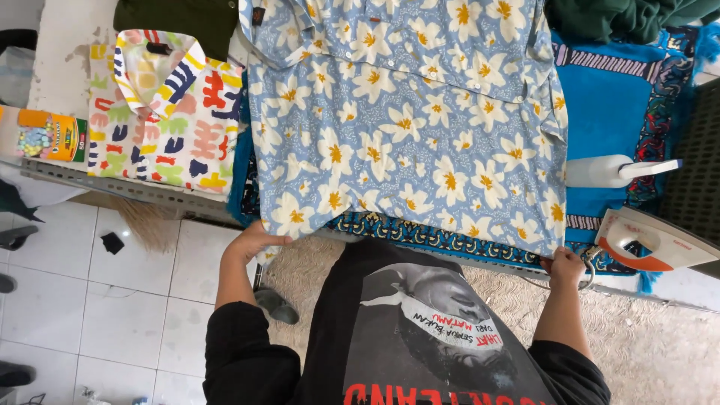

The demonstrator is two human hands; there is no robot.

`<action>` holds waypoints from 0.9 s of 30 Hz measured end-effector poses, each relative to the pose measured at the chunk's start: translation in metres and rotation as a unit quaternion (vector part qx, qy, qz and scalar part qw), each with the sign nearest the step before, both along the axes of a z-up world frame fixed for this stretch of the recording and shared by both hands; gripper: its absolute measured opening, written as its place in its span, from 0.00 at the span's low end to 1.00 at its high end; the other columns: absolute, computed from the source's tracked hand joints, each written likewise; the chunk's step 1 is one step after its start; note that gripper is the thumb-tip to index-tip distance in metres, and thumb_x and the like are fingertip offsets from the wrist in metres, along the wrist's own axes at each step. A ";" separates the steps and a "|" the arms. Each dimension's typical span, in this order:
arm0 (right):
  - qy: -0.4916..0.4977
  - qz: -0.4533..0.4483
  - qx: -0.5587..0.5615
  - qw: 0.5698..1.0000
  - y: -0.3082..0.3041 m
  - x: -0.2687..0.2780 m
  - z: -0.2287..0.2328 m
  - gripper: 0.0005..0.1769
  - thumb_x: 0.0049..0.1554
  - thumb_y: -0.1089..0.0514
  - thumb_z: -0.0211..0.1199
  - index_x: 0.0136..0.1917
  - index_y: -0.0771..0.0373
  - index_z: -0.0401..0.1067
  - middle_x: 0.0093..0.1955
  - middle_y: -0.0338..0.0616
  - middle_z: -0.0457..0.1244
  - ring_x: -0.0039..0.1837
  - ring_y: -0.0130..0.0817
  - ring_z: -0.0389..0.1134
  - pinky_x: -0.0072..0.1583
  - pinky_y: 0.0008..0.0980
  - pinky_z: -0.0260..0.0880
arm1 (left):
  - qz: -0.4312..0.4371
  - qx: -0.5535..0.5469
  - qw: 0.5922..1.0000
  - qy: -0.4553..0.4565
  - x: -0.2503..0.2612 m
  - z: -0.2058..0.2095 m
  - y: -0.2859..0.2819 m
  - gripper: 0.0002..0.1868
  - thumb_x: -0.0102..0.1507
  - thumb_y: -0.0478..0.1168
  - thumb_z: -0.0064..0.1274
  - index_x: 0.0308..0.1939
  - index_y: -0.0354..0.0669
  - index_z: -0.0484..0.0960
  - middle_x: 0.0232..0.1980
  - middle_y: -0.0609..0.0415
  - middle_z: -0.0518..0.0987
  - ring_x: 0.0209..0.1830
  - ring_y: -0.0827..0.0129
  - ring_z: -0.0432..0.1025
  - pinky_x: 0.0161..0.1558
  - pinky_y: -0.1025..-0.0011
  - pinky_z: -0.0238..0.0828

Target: The person buttons a floral shirt, lays it flat on a patterned mat, and smooths it with their hands. They spray the shirt with water from a spray bottle and then iron it with an electric iron, moving the iron across the body and sleeves. The person adjusts the shirt several times during the process.

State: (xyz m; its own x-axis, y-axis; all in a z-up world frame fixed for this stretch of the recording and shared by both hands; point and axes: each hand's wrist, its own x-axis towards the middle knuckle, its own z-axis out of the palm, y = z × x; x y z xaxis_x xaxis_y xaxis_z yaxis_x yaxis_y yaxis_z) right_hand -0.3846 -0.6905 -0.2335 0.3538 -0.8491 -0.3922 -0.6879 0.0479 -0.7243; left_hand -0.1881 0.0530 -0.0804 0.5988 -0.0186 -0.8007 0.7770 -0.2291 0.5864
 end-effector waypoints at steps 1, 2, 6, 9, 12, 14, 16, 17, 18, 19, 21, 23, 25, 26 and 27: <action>0.003 -0.002 0.005 1.000 -0.001 -0.001 0.000 0.20 0.72 0.53 0.56 0.63 0.76 0.64 0.50 0.70 0.60 0.37 0.66 0.71 0.36 0.53 0.81 | -0.035 -0.024 0.999 0.030 -0.002 0.004 0.001 0.36 0.47 0.33 0.74 0.60 0.32 0.81 0.62 0.36 0.79 0.64 0.47 0.71 0.67 0.51 0.62; 0.006 -0.001 0.011 1.000 -0.001 0.002 -0.001 0.21 0.72 0.53 0.55 0.65 0.76 0.63 0.51 0.70 0.60 0.38 0.66 0.71 0.37 0.53 0.81 | -0.068 -0.049 0.995 0.059 -0.003 0.009 0.002 0.35 0.47 0.32 0.73 0.59 0.33 0.83 0.63 0.38 0.79 0.67 0.46 0.70 0.69 0.52 0.61; 0.013 0.002 0.020 1.000 -0.003 0.003 0.001 0.22 0.72 0.52 0.54 0.66 0.76 0.61 0.53 0.70 0.60 0.40 0.68 0.71 0.39 0.54 0.81 | 0.034 -0.134 0.990 0.023 -0.033 -0.027 0.034 0.27 0.54 0.29 0.65 0.59 0.39 0.83 0.64 0.45 0.78 0.66 0.48 0.70 0.71 0.52 0.57; 0.010 0.017 0.030 0.999 -0.001 0.004 0.006 0.21 0.72 0.54 0.54 0.65 0.77 0.61 0.52 0.70 0.60 0.39 0.67 0.71 0.38 0.53 0.82 | 0.232 -0.248 0.940 -0.022 -0.059 -0.054 0.047 0.16 0.58 0.29 0.54 0.48 0.42 0.87 0.49 0.51 0.84 0.50 0.60 0.77 0.63 0.61 0.64; 0.021 0.023 0.027 0.999 0.009 0.015 0.022 0.22 0.72 0.53 0.52 0.66 0.77 0.60 0.53 0.70 0.59 0.40 0.66 0.72 0.39 0.53 0.81 | 0.351 -0.333 0.875 -0.013 -0.070 -0.058 0.032 0.19 0.59 0.33 0.49 0.52 0.43 0.85 0.52 0.47 0.84 0.47 0.56 0.78 0.62 0.54 0.68; 0.150 -0.017 0.065 0.986 0.024 0.033 0.049 0.21 0.70 0.48 0.51 0.65 0.67 0.65 0.51 0.54 0.68 0.42 0.37 0.73 0.46 0.35 0.82 | 0.516 -0.409 0.752 -0.034 -0.067 -0.033 0.004 0.40 0.55 0.45 0.57 0.71 0.36 0.67 0.66 0.43 0.74 0.65 0.50 0.69 0.60 0.57 0.72; 0.149 -0.017 0.062 0.987 0.026 0.032 0.051 0.20 0.70 0.49 0.51 0.65 0.66 0.66 0.50 0.53 0.68 0.42 0.36 0.73 0.46 0.34 0.82 | 0.500 -0.460 0.731 -0.060 -0.086 -0.075 0.008 0.26 0.62 0.48 0.52 0.61 0.39 0.75 0.47 0.49 0.78 0.48 0.58 0.74 0.58 0.49 0.70; 0.148 -0.018 0.060 0.987 0.027 0.034 0.051 0.19 0.70 0.50 0.52 0.64 0.66 0.67 0.48 0.52 0.69 0.41 0.35 0.73 0.45 0.33 0.81 | 0.480 -0.510 0.709 -0.087 -0.095 -0.095 0.010 0.20 0.69 0.50 0.46 0.52 0.41 0.84 0.28 0.56 0.83 0.30 0.65 0.79 0.57 0.41 0.69; 0.150 -0.015 0.060 0.987 0.030 0.035 0.054 0.19 0.70 0.50 0.52 0.64 0.66 0.67 0.48 0.52 0.69 0.41 0.35 0.73 0.45 0.33 0.81 | 0.483 -0.508 0.708 -0.087 -0.094 -0.086 -0.001 0.20 0.69 0.50 0.46 0.52 0.41 0.84 0.28 0.56 0.83 0.30 0.65 0.79 0.57 0.41 0.69; 0.150 -0.022 0.055 0.987 0.033 0.036 0.057 0.18 0.70 0.50 0.52 0.65 0.64 0.67 0.48 0.51 0.69 0.42 0.34 0.73 0.45 0.32 0.82 | 0.529 -0.467 0.704 -0.082 -0.094 -0.077 -0.013 0.19 0.64 0.55 0.50 0.45 0.43 0.79 0.28 0.54 0.77 0.34 0.61 0.75 0.54 0.49 0.69; 0.148 -0.028 0.051 0.987 0.033 0.036 0.056 0.17 0.70 0.51 0.52 0.65 0.63 0.68 0.49 0.50 0.69 0.42 0.33 0.73 0.45 0.31 0.82 | 0.572 -0.425 0.697 -0.077 -0.094 -0.076 -0.033 0.21 0.59 0.59 0.54 0.37 0.44 0.74 0.29 0.52 0.70 0.38 0.57 0.71 0.52 0.56 0.69; 0.144 -0.020 0.041 0.988 0.030 0.034 0.050 0.18 0.70 0.50 0.51 0.65 0.63 0.67 0.50 0.51 0.69 0.41 0.35 0.74 0.45 0.33 0.82 | 0.457 -0.156 0.875 -0.040 -0.095 -0.090 -0.050 0.40 0.59 0.68 0.45 0.65 0.45 0.69 0.56 0.46 0.72 0.61 0.54 0.69 0.60 0.55 0.68; 0.145 -0.023 0.044 0.988 0.035 0.036 0.057 0.17 0.70 0.50 0.51 0.65 0.63 0.67 0.50 0.50 0.69 0.42 0.34 0.74 0.46 0.32 0.82 | 0.409 -0.110 0.904 -0.055 -0.085 -0.083 -0.066 0.38 0.58 0.63 0.52 0.65 0.48 0.67 0.59 0.49 0.73 0.62 0.56 0.71 0.61 0.57 0.68; 0.148 -0.023 0.048 0.987 0.037 0.037 0.060 0.17 0.70 0.50 0.50 0.65 0.62 0.67 0.50 0.50 0.69 0.43 0.33 0.74 0.47 0.32 0.82 | 0.363 -0.061 0.927 -0.069 -0.083 -0.079 -0.074 0.37 0.57 0.59 0.58 0.66 0.51 0.65 0.63 0.51 0.74 0.63 0.58 0.73 0.61 0.59 0.69; 0.149 -0.022 0.047 0.987 0.037 0.036 0.060 0.17 0.70 0.50 0.50 0.65 0.62 0.67 0.50 0.50 0.69 0.43 0.33 0.74 0.47 0.32 0.82 | 0.364 -0.062 0.927 -0.069 -0.073 -0.073 -0.084 0.37 0.57 0.59 0.58 0.66 0.51 0.65 0.63 0.51 0.74 0.63 0.58 0.73 0.61 0.59 0.69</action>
State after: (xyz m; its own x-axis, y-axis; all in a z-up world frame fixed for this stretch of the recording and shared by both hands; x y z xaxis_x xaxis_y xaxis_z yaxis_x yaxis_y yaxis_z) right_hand -0.3489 -0.6537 -0.1730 0.1743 -0.8163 -0.5506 -0.8655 0.1397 -0.4811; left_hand -0.2608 -0.0307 -0.1532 0.5852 0.3429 -0.7349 0.6150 0.4030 0.6778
